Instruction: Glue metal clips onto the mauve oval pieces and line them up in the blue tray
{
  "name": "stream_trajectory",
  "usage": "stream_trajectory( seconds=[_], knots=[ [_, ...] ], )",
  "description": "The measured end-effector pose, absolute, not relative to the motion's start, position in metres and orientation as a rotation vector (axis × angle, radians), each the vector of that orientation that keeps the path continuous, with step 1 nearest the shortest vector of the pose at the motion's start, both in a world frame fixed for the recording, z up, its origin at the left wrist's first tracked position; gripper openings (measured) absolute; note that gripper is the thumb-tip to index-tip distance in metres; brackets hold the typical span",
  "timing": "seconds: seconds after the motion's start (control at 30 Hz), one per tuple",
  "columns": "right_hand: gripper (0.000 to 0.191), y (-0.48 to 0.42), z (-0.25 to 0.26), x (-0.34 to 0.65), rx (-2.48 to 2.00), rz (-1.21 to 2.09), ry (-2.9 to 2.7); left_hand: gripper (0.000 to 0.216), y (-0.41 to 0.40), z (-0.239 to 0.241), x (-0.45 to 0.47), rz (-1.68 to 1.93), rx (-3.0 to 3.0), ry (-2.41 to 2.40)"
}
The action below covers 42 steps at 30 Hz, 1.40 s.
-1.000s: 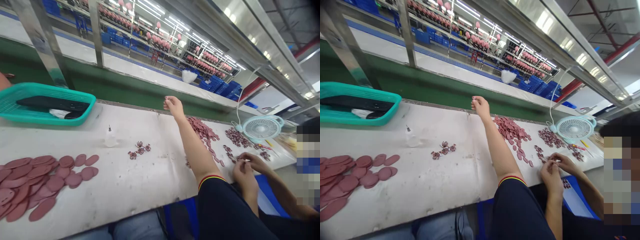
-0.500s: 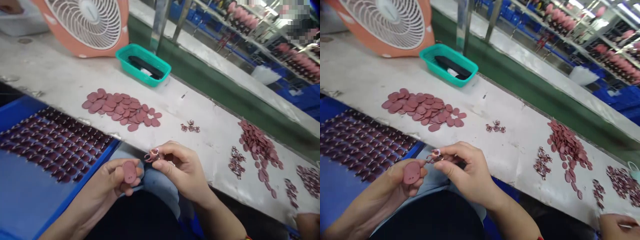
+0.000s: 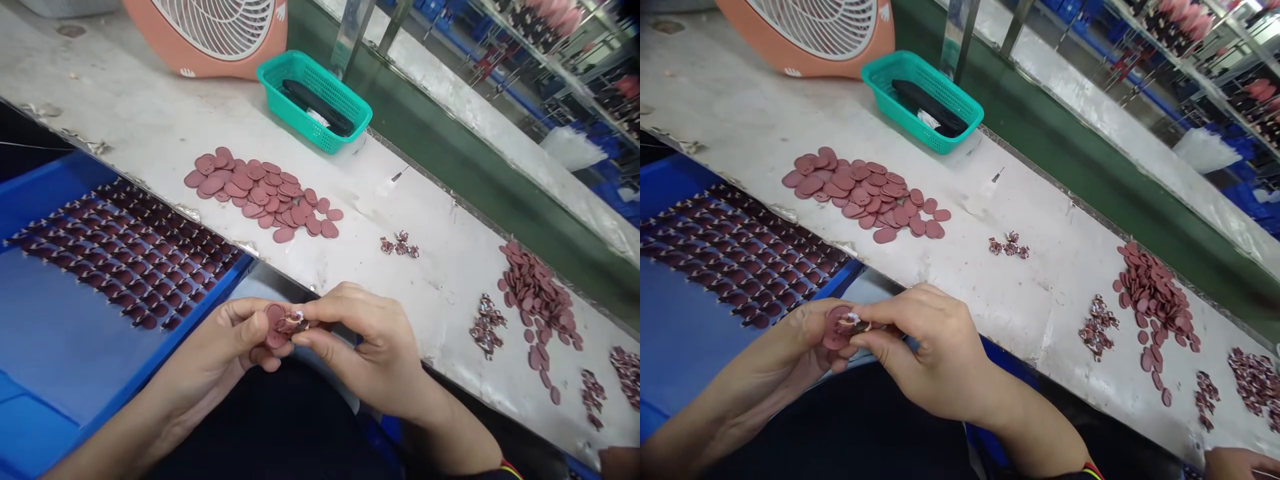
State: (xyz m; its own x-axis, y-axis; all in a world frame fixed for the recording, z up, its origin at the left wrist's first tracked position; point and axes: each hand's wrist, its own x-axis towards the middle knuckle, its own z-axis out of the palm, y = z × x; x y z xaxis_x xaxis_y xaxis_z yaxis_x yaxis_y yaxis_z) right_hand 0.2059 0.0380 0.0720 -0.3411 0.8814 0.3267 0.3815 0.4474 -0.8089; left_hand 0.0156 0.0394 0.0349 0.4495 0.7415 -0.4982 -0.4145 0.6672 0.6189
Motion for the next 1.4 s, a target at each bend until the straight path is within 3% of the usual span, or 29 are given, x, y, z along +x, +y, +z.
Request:
stream_trajectory(
  seconds=[1.4],
  knots=[
    [0.015, 0.041, 0.079, 0.205, -0.892, 0.767, -2.095, 0.031, 0.037, 0.033, 0.017, 0.739, 0.379, 0.815]
  ],
)
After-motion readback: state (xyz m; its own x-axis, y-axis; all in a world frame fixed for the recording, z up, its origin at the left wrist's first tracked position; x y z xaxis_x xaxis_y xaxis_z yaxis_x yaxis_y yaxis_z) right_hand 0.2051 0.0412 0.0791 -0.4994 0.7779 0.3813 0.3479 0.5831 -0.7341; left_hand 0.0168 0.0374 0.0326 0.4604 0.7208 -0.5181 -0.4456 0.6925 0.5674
